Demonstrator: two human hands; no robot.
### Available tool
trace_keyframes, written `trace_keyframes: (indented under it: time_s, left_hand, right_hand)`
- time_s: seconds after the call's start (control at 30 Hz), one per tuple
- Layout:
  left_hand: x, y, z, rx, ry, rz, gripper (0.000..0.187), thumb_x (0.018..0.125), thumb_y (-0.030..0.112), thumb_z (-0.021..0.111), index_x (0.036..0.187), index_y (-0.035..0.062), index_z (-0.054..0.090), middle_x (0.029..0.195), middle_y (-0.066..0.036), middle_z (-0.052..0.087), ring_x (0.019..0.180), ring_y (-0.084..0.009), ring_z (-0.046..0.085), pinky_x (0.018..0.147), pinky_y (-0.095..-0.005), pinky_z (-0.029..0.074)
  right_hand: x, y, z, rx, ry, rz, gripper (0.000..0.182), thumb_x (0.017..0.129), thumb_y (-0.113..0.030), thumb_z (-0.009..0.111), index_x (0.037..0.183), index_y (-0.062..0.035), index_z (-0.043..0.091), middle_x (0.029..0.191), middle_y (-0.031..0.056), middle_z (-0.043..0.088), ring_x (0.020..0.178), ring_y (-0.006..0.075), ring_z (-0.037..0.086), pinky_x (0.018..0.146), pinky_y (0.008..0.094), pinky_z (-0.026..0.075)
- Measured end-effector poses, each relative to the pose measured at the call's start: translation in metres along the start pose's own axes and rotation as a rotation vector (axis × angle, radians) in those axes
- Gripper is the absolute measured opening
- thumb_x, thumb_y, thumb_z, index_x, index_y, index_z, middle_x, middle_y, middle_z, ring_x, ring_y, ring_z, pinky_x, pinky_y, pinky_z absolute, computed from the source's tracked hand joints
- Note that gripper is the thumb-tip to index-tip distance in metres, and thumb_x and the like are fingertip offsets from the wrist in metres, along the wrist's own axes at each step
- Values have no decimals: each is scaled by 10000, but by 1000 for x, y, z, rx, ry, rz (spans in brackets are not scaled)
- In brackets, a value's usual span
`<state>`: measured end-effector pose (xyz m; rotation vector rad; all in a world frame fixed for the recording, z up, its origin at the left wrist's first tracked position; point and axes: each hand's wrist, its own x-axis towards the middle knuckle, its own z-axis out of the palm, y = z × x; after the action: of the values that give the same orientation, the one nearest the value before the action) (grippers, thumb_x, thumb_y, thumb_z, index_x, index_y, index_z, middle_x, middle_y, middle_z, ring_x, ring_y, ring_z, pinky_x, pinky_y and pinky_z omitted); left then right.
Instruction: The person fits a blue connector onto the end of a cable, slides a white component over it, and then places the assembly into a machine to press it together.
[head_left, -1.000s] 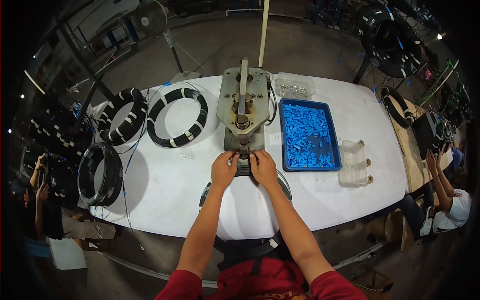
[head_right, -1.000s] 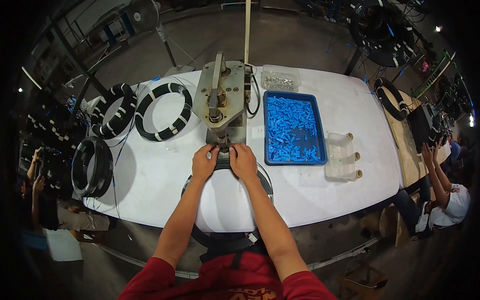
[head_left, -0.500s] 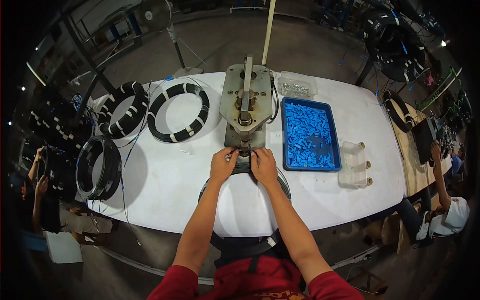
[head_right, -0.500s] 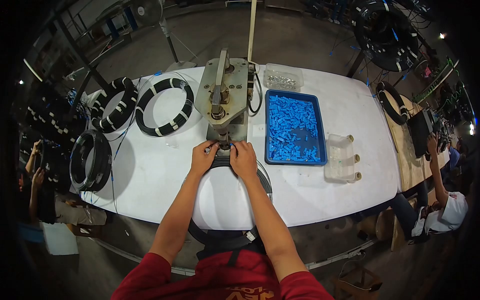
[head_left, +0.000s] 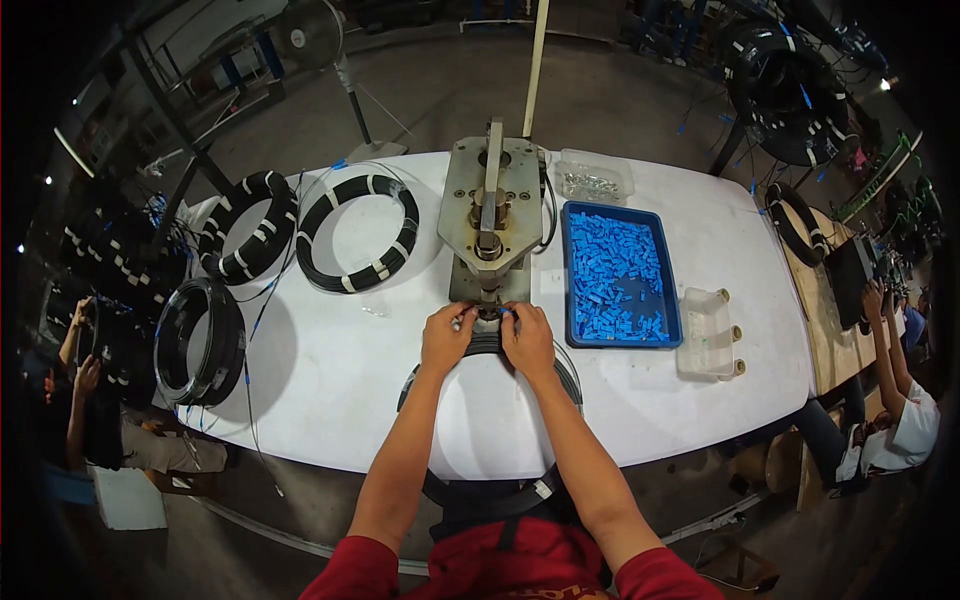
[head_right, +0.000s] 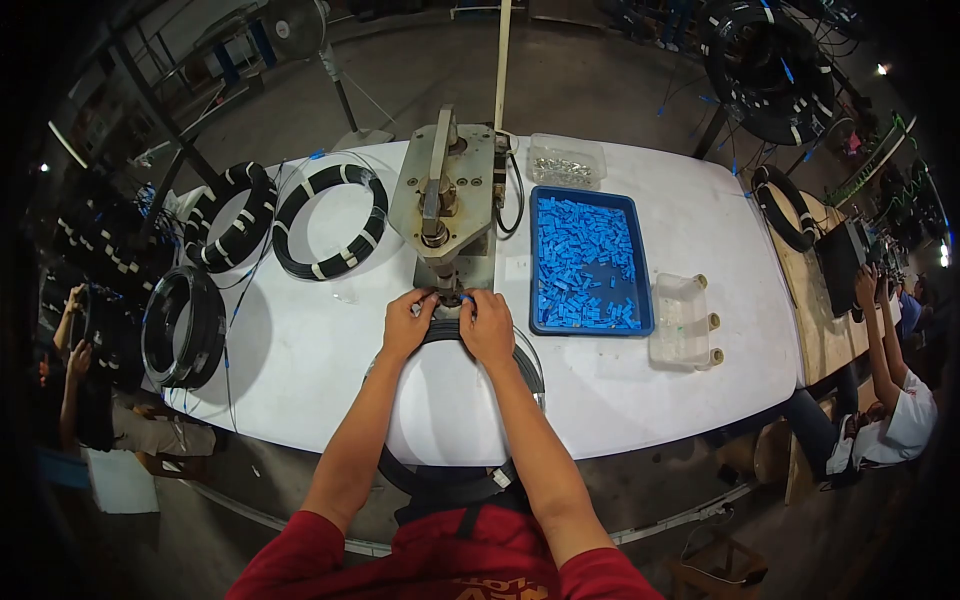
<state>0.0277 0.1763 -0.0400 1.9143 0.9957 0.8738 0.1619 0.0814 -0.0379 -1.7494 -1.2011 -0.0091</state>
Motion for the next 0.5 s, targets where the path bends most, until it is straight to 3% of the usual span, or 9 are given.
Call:
trace_keyframes:
  time_s: [0.5]
  left_hand:
    - [-1,-1,2,33,24,4,166,932,136,669,1026,20,741,836,-109,736,740,-183,663,720,-300,508]
  right_hand:
    - [0,1,4,-25,49,-17,95,876,-118,630,923,-42,664,836,131,640,810,342,591,748,447,475]
